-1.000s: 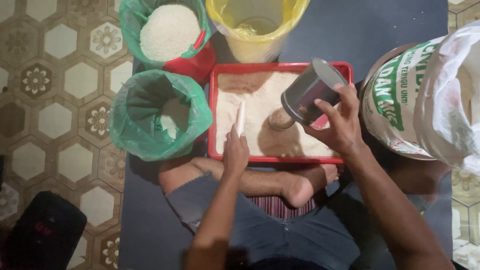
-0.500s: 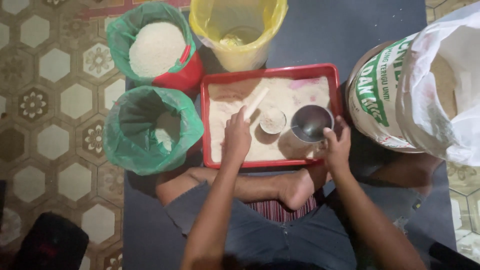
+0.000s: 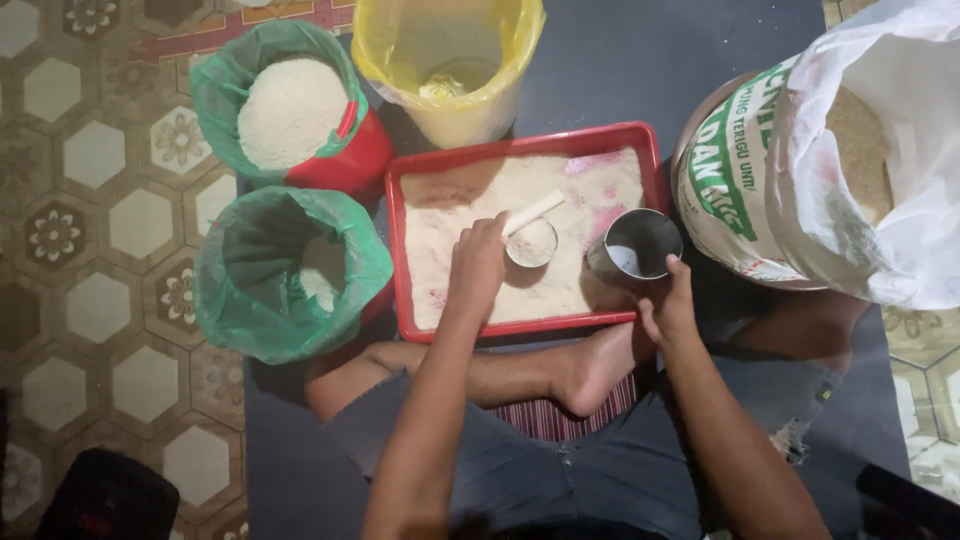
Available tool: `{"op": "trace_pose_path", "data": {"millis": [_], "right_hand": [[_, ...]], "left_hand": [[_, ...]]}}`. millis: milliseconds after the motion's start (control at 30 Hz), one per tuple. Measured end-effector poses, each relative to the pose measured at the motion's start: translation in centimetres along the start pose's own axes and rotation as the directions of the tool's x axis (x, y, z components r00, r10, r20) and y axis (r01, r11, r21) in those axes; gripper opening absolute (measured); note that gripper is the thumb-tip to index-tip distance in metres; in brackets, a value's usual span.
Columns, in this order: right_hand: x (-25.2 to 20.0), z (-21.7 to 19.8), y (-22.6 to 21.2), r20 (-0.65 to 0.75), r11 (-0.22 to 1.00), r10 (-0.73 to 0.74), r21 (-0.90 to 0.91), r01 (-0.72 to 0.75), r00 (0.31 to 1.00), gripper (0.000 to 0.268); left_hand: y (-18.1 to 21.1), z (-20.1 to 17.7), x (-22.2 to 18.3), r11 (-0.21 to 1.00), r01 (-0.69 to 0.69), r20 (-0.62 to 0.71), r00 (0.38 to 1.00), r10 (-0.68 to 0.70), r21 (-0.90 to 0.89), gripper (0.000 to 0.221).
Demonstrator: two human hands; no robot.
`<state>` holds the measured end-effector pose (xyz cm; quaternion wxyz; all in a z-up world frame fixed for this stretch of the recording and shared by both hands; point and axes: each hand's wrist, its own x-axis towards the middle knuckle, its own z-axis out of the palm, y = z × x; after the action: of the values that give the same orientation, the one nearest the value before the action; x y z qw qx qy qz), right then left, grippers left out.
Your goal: Measuring and transferring flour from a tray into bags using a small cup.
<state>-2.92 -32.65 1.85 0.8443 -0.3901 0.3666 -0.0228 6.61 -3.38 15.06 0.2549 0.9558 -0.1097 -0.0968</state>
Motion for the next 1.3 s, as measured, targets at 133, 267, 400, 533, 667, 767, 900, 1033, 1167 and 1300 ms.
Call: {"op": "trace_pose_path", "data": {"millis": [133,267,400,533,667,767,900,1033,1167,1300], "right_hand": [[-1.3,1.6,-0.9,0.015,0.999,-0.008,-0.045,0.009,1.000,0.058],[-1.2,1.2,-1.1,0.049,0.999,-0.018,-0.035,0.019,0.999,0.059],[-1.1,1.4,-1.0,0.059,0.999,-0.033,-0.014,0.034,0.998,0.061],[-2.1,2.4,-1.6,0.060,0.999,-0.037,0.005,0.037,0.997,0.062],[-2.8,3.3,-2.2,0.067,0.999,-0.046,-0.003,0.046,0.997,0.068],[-3.3,3.7,-2.3,0.072,0.999,-0.044,0.007,0.044,0.996,0.071],[-2.7,3.1,-2.0,0.059,0.999,-0.039,0.015,0.038,0.997,0.072],[-2.8,3.2,-2.1,0.080,0.999,-0.042,0.000,0.042,0.996,0.075],[-3.9,4.3,-2.7,0.084,0.999,-0.052,-0.003,0.052,0.995,0.074],[-2.7,3.0,-1.9,0.096,0.998,-0.062,0.022,0.060,0.993,0.070]], "left_hand": [[-0.5,0.4,-0.4,0.999,-0.051,-0.039,0.998,0.051,-0.003,0.043],[-1.0,0.8,-0.7,0.997,-0.080,-0.033,0.996,0.080,0.000,0.042],[-1.4,1.4,-1.4,0.993,-0.113,-0.023,0.993,0.113,-0.029,0.041],[-1.6,2.1,-2.3,0.991,-0.137,-0.018,0.990,0.137,-0.007,0.042],[-1.2,1.7,-3.1,0.990,-0.139,-0.006,0.990,0.139,-0.025,0.039],[-1.2,1.9,-3.6,0.988,-0.150,-0.001,0.989,0.150,0.019,0.041],[-1.3,2.0,-4.1,0.990,-0.138,0.004,0.990,0.138,-0.026,0.041],[-1.5,2.2,-4.5,0.989,-0.139,-0.006,0.990,0.139,-0.045,0.043],[-1.0,1.3,-5.2,0.988,-0.142,-0.009,0.990,0.142,-0.052,0.043],[-1.3,1.7,-5.7,0.985,-0.161,0.033,0.986,0.163,-0.057,0.043]]}}
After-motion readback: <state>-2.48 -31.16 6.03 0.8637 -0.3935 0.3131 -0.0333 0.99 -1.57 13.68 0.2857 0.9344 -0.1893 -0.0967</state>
